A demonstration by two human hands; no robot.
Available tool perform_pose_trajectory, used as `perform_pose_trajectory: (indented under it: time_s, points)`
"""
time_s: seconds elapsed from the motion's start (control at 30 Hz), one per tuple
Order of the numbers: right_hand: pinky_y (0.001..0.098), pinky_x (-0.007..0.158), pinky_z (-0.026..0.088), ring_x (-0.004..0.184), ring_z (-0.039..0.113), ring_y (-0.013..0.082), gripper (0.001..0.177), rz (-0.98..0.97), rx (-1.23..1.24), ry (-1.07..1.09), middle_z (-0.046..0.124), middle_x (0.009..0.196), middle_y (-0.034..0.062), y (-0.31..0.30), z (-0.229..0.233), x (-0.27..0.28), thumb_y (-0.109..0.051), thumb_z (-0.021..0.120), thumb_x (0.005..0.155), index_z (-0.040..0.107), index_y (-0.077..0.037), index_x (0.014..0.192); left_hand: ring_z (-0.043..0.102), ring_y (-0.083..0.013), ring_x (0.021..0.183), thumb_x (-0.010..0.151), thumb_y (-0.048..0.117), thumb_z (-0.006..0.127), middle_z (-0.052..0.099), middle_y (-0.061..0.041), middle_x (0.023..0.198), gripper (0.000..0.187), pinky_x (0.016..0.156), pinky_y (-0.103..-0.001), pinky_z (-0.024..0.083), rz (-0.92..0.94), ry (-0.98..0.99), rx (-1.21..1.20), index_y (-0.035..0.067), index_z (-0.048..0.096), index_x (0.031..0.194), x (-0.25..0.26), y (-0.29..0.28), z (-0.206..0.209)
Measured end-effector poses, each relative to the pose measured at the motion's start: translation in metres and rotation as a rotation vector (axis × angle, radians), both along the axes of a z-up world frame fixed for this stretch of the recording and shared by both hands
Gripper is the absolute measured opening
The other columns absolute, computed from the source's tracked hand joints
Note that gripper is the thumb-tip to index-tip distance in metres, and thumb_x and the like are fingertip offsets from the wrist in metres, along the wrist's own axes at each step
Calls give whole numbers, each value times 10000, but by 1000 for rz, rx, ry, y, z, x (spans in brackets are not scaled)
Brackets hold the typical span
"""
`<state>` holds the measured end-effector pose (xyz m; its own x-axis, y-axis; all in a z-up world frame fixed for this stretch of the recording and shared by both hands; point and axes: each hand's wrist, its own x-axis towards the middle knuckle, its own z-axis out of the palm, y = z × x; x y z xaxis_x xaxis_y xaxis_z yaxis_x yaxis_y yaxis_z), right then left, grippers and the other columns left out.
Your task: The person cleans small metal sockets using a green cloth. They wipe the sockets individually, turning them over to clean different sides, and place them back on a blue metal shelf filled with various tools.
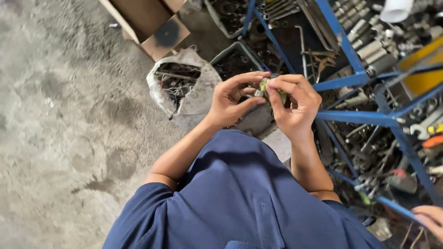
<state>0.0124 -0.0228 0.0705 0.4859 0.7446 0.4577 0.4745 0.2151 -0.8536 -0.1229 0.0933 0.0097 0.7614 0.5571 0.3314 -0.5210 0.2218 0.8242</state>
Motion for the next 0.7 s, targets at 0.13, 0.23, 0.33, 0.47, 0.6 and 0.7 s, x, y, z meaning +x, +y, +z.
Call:
perform_pose_trajectory:
  time_s: [0.13,0.23,0.33,0.47,0.6,0.7]
  points:
    - [257,749,533,916,688,179,195,46,-28,-39,689,1074,113,13,6,-4,112,772,953,733,-14,1098,624,-161,1269,960,-154,747,603,-136,1493,516,1073,-347,600,88,19,-21,0,584,1425,-12,3,-4]
    - [269,789,563,961,704,193,197,117,-14,-165,704,1084,100,16,9,-4,94,790,943,732,-20,1092,616,-120,1210,935,-154,772,620,-120,1482,560,1069,-310,573,117,25,-7,10,580,1435,-19,4,-4]
    - [262,767,551,956,697,186,187,114,-19,-124,695,1095,109,20,5,-1,95,780,969,731,-11,1115,612,-101,1165,920,-146,795,625,-113,1464,583,1032,-301,581,146,76,7,12,569,1433,-22,1,0]
    - [257,793,561,954,690,177,184,143,-20,-62,688,1113,110,22,3,-3,92,770,991,733,-10,1140,624,-112,1173,928,-150,789,631,-107,1440,573,1024,-291,583,198,62,11,14,574,1433,-21,2,1]
    - [240,758,556,954,689,178,182,187,-21,-37,684,1099,110,25,1,0,92,768,973,732,-9,1120,625,-115,1181,959,-141,756,616,-109,1483,532,1032,-316,623,178,29,-35,18,572,1433,-22,2,5]
    - [248,815,573,958,701,171,181,154,-26,-17,687,1137,108,27,-1,4,97,759,1012,741,-10,1157,597,-121,1172,928,-167,794,606,-143,1434,578,1020,-304,572,208,91,48,-10,566,1435,-22,0,-2]
